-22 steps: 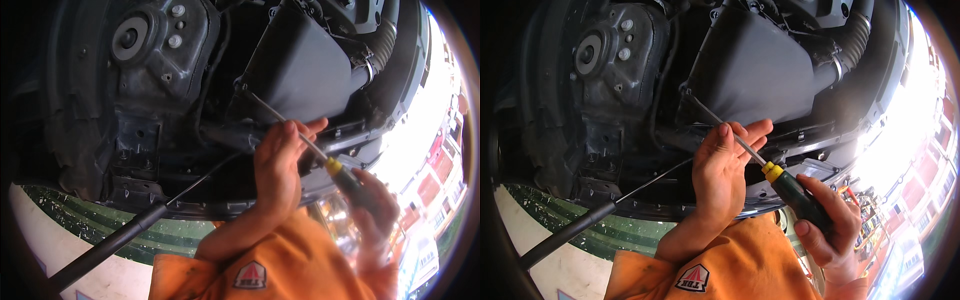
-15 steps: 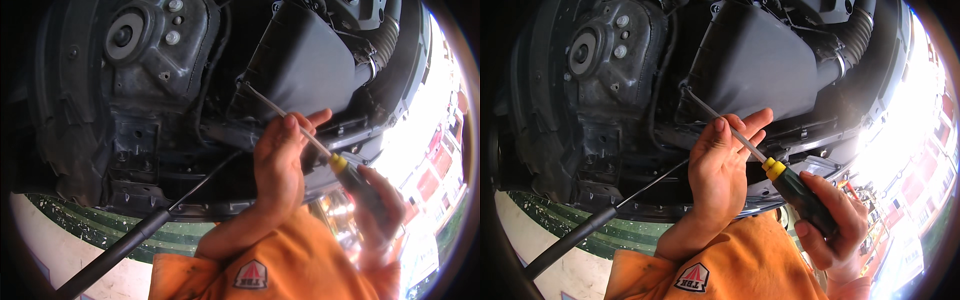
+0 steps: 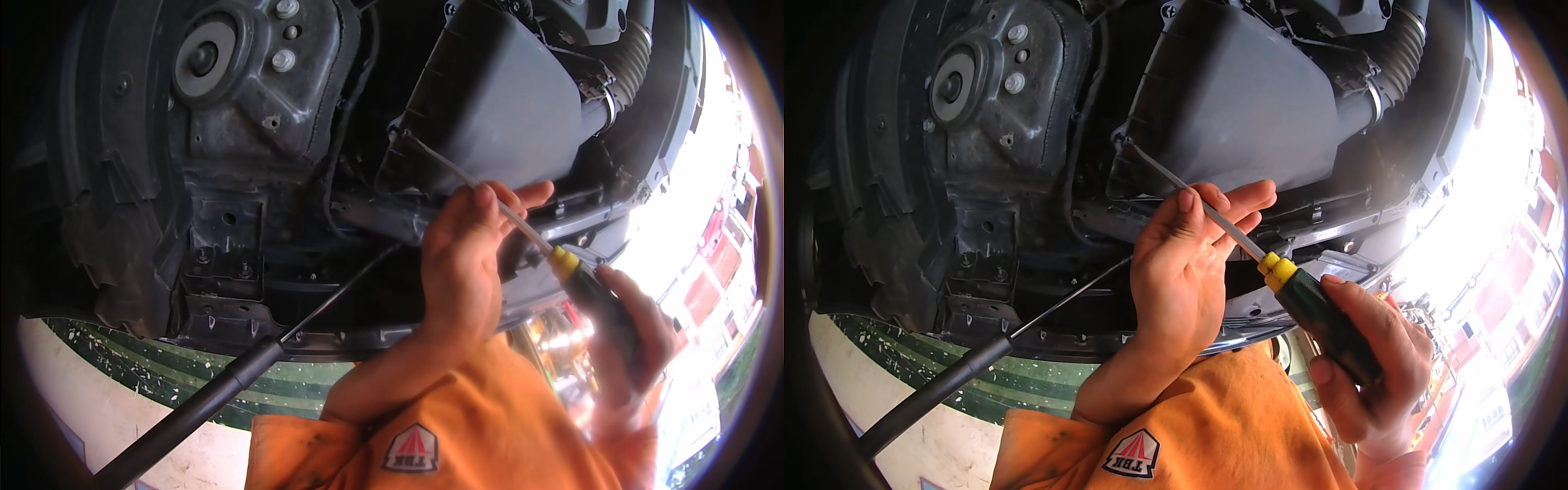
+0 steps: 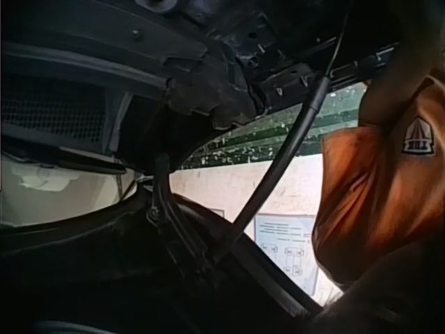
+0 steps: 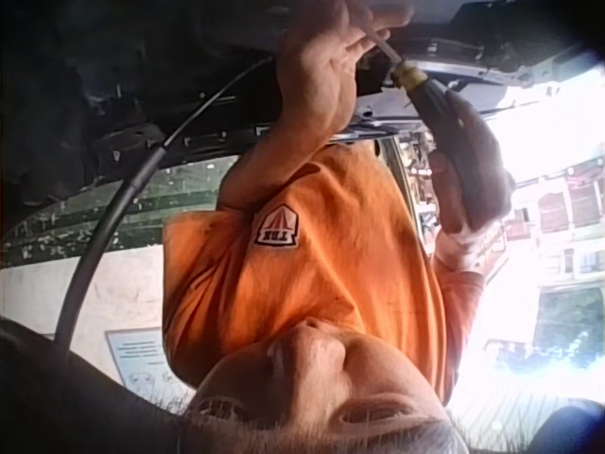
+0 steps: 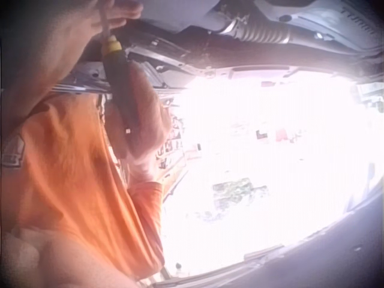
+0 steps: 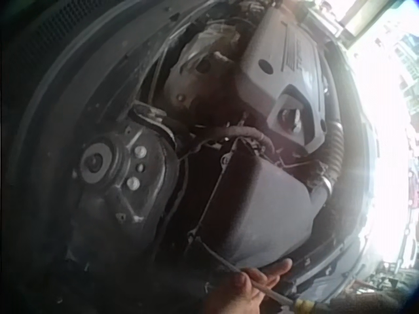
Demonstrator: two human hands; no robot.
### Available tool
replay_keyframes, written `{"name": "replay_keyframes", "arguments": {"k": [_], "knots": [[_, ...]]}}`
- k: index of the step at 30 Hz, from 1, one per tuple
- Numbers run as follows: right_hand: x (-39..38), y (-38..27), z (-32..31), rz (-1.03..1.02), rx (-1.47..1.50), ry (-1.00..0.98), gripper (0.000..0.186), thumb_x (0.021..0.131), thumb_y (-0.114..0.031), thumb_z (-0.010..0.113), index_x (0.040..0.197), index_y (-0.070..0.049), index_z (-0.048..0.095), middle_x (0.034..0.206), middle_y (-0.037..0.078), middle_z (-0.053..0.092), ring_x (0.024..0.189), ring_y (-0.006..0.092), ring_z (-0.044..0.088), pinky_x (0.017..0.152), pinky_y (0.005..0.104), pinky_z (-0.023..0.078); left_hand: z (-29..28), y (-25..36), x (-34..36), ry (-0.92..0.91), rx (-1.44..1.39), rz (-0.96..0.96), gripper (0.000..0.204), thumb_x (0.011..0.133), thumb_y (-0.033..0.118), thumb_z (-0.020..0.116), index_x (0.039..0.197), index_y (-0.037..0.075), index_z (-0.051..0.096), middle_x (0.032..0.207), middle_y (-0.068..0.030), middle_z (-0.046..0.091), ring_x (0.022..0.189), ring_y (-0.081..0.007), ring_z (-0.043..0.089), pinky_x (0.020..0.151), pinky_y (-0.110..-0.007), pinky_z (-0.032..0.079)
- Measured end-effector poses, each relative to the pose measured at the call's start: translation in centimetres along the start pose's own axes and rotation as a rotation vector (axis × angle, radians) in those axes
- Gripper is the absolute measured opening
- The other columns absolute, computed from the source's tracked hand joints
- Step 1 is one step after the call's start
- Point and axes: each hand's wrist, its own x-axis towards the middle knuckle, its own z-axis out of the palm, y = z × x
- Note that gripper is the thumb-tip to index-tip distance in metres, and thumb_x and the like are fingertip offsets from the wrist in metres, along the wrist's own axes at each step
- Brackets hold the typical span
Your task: The person uses a screwdriver to loosen and remove screws from the air filter housing and other engine components under the open hood of a car.
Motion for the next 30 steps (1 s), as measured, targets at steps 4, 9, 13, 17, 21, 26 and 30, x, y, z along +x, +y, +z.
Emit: {"name": "replay_keyframes", "arguments": {"k": [4, 9, 13, 17, 21, 26, 30], "knots": [[-0.2, 0.3, -0.2, -0.098, -0.145, -0.013, 0.05, 0.073, -0.019, 0.07, 0.117, 0.004, 0.064, 0.073, 0.01, 0.064, 0.059, 0.0214, 0.061, 0.058, 0.0329, 0.048, -0.1, 0.1, 0.1, -0.003, 0.006, 0.017, 0.026, 0.107, 0.027, 0.041, 0.1, 0.008, 0.057, 0.115, -0.0227, 0.069, 0.119, -0.0322, 0.06, 0.109, -0.045, 0.034], [0.7, -1.6, -0.8, -0.238, -0.295, -0.058, 0.055, 0.074, -0.021, 0.075, 0.122, -0.001, 0.059, 0.08, 0.011, 0.065, 0.065, 0.0225, 0.064, 0.053, 0.0313, 0.047, -1.3, 0.2, 0.5, -0.06, -0.114, 0.023, 0.029, 0.107, 0.028, 0.04, 0.101, 0.007, 0.058, 0.109, -0.0226, 0.07, 0.11, -0.0339, 0.063, 0.103, -0.046, 0.041], [0.6, -3.2, -0.2, -0.326, -0.414, 0.045, 0.046, 0.083, -0.021, 0.072, 0.122, -0.001, 0.056, 0.098, 0.017, 0.064, 0.078, 0.0263, 0.065, 0.062, 0.0326, 0.052, -1.0, 0.6, 0.5, -0.064, -0.146, 0.028, 0.03, 0.107, 0.03, 0.041, 0.101, 0.008, 0.061, 0.106, -0.0206, 0.071, 0.103, -0.0321, 0.065, 0.098, -0.044, 0.044], [-1.0, -3.4, -0.1, -0.227, -0.257, 0.03, 0.038, 0.093, -0.019, 0.064, 0.125, -0.001, 0.054, 0.102, 0.018, 0.064, 0.079, 0.0223, 0.065, 0.063, 0.0314, 0.052, -0.9, 0.4, 0.9, -0.068, -0.129, 0.063, 0.031, 0.106, 0.032, 0.044, 0.102, 0.008, 0.064, 0.101, -0.0178, 0.072, 0.099, -0.0314, 0.067, 0.093, -0.041, 0.046], [-1.2, -1.6, -0.6, -0.289, -0.238, 0.047, 0.05, 0.099, -0.037, 0.057, 0.13, 0.003, 0.049, 0.111, 0.022, 0.063, 0.08, 0.0215, 0.064, 0.065, 0.0322, 0.053, -1.1, -0.2, 1.2, -0.201, -0.25, 0.055, 0.025, 0.105, 0.026, 0.047, 0.104, 0.007, 0.063, 0.104, -0.0188, 0.071, 0.099, -0.0305, 0.066, 0.093, -0.043, 0.047], [1.3, 0.6, -0.4, -0.611, -0.434, 0.067, 0.041, 0.094, -0.019, 0.059, 0.129, 0.001, 0.05, 0.124, 0.026, 0.058, 0.098, 0.0295, 0.065, 0.077, 0.0323, 0.054, -0.7, 0.0, 1.0, -0.05, -0.265, 0.213, 0.017, 0.103, 0.016, 0.051, 0.097, 0.002, 0.056, 0.09, -0.021, 0.072, 0.08, -0.0268, 0.07, 0.074, -0.036, 0.053], [-0.1, 0.3, -0.8, -0.386, -0.418, 0.283, 0.028, 0.097, -0.009, 0.056, 0.122, 0.004, 0.058, 0.117, 0.019, 0.065, 0.1, 0.0237, 0.066, 0.082, 0.0287, 0.054, 0.1, -0.2, 1.3, -0.151, -0.291, 0.18, 0.017, 0.103, 0.015, 0.049, 0.096, 0.0, 0.054, 0.087, -0.0215, 0.071, 0.069, -0.0276, 0.07, 0.065, -0.037, 0.055]]}}
